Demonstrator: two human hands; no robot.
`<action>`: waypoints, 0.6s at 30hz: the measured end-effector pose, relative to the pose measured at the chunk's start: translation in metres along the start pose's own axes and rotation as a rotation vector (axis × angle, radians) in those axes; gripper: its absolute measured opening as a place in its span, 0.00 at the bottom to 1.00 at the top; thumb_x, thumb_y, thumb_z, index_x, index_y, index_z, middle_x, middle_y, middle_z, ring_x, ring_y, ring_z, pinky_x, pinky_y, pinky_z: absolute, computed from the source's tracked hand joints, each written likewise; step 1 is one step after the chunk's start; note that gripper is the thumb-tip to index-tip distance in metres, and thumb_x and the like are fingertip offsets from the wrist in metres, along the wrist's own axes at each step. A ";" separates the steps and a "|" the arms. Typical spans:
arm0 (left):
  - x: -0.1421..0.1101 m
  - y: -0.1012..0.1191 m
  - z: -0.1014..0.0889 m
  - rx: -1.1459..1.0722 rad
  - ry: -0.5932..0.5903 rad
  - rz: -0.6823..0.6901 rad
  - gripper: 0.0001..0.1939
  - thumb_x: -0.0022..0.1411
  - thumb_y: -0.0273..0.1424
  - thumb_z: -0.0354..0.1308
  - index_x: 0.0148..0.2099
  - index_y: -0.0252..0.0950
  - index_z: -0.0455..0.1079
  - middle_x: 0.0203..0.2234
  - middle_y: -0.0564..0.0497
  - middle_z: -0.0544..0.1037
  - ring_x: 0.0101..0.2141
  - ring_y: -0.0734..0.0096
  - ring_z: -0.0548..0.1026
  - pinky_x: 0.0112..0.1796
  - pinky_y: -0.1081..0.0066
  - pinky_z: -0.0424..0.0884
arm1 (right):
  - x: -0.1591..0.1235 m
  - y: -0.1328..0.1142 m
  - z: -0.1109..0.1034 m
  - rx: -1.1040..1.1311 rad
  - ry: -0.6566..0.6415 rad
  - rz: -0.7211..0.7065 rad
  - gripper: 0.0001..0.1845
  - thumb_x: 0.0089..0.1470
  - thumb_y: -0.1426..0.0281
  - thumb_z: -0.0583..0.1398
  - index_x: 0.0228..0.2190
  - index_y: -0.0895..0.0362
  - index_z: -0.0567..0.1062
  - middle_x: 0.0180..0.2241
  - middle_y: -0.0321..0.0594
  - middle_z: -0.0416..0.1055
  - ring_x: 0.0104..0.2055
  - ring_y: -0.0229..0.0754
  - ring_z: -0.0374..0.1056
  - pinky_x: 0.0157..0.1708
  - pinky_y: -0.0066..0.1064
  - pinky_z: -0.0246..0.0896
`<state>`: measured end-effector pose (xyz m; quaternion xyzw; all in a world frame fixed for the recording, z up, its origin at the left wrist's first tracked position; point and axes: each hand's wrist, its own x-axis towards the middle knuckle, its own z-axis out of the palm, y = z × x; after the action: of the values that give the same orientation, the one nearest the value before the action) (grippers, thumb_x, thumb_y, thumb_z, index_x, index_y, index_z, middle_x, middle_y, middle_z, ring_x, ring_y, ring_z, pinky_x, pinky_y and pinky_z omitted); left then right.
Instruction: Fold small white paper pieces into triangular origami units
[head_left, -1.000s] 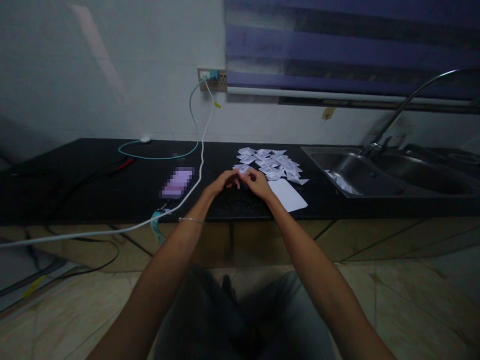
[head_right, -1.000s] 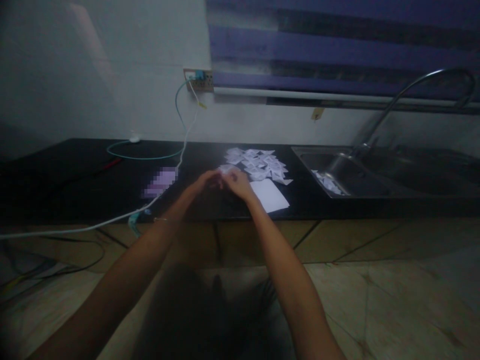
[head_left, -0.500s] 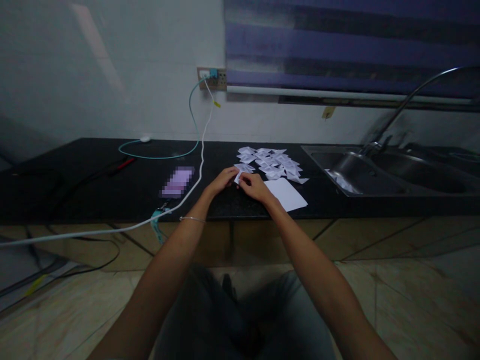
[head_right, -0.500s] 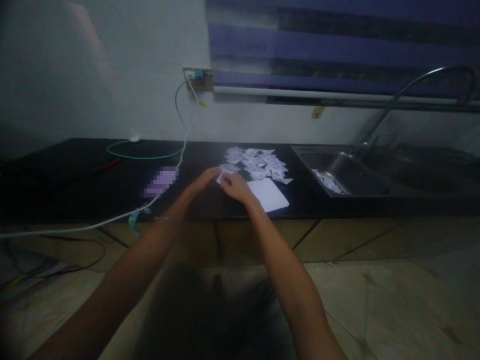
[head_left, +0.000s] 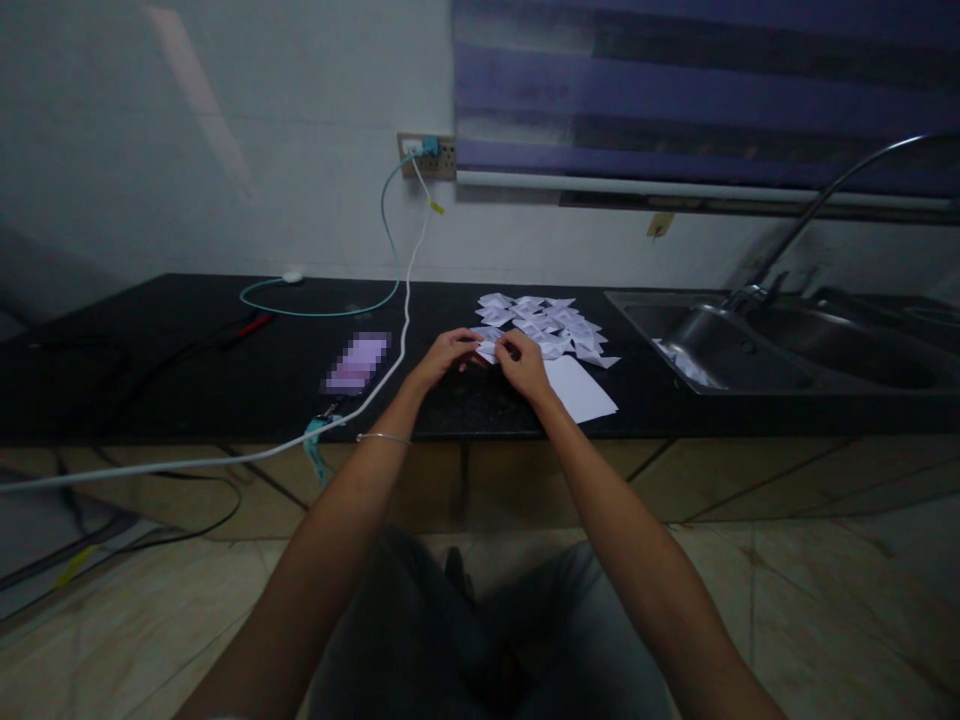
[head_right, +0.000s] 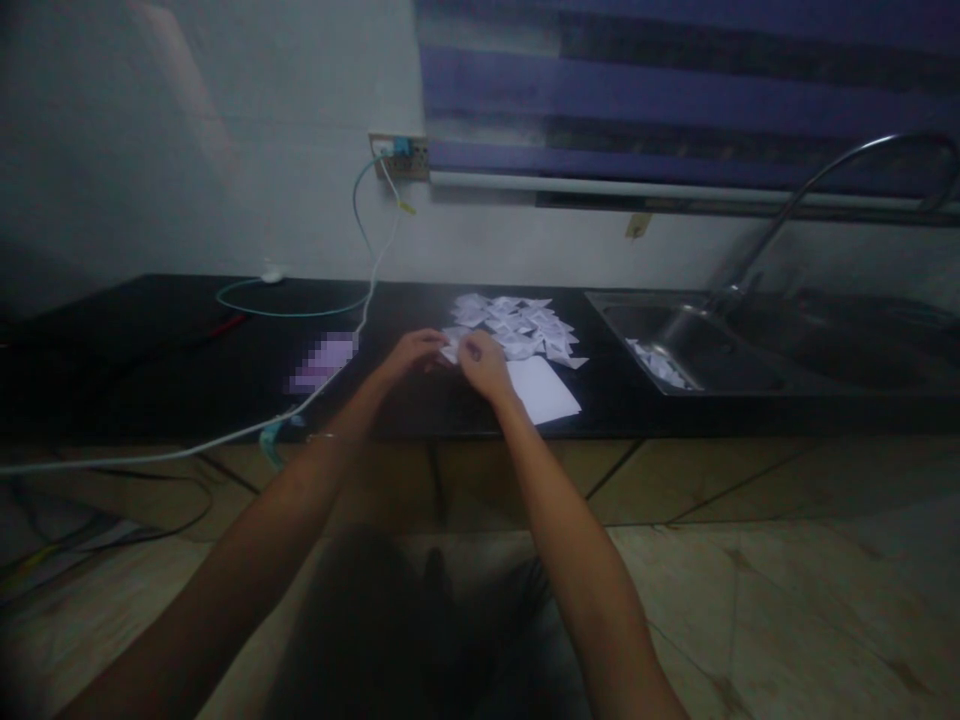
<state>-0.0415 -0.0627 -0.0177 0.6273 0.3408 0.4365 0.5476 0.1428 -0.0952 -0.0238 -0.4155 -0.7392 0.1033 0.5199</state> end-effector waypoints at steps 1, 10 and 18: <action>0.000 -0.001 0.000 0.009 0.007 0.012 0.18 0.53 0.35 0.65 0.44 0.31 0.70 0.24 0.50 0.80 0.24 0.71 0.78 0.20 0.78 0.61 | 0.001 0.002 0.000 -0.001 0.019 -0.008 0.07 0.57 0.69 0.56 0.27 0.54 0.71 0.30 0.39 0.68 0.36 0.44 0.63 0.40 0.35 0.58; -0.002 -0.003 -0.001 0.115 0.010 0.087 0.25 0.52 0.41 0.67 0.47 0.28 0.76 0.31 0.48 0.81 0.25 0.75 0.72 0.24 0.75 0.67 | 0.002 0.019 0.002 0.092 0.044 -0.007 0.12 0.56 0.56 0.63 0.31 0.52 0.76 0.51 0.45 0.69 0.58 0.52 0.61 0.62 0.51 0.52; -0.003 -0.008 -0.003 0.170 -0.068 0.088 0.18 0.50 0.42 0.67 0.35 0.30 0.77 0.27 0.50 0.79 0.26 0.74 0.73 0.26 0.75 0.67 | 0.003 0.025 0.005 0.260 0.122 0.093 0.23 0.51 0.46 0.63 0.28 0.53 0.77 0.53 0.48 0.66 0.57 0.53 0.64 0.48 0.45 0.68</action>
<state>-0.0446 -0.0627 -0.0256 0.7003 0.3301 0.4082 0.4837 0.1508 -0.0756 -0.0390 -0.3838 -0.6667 0.1966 0.6079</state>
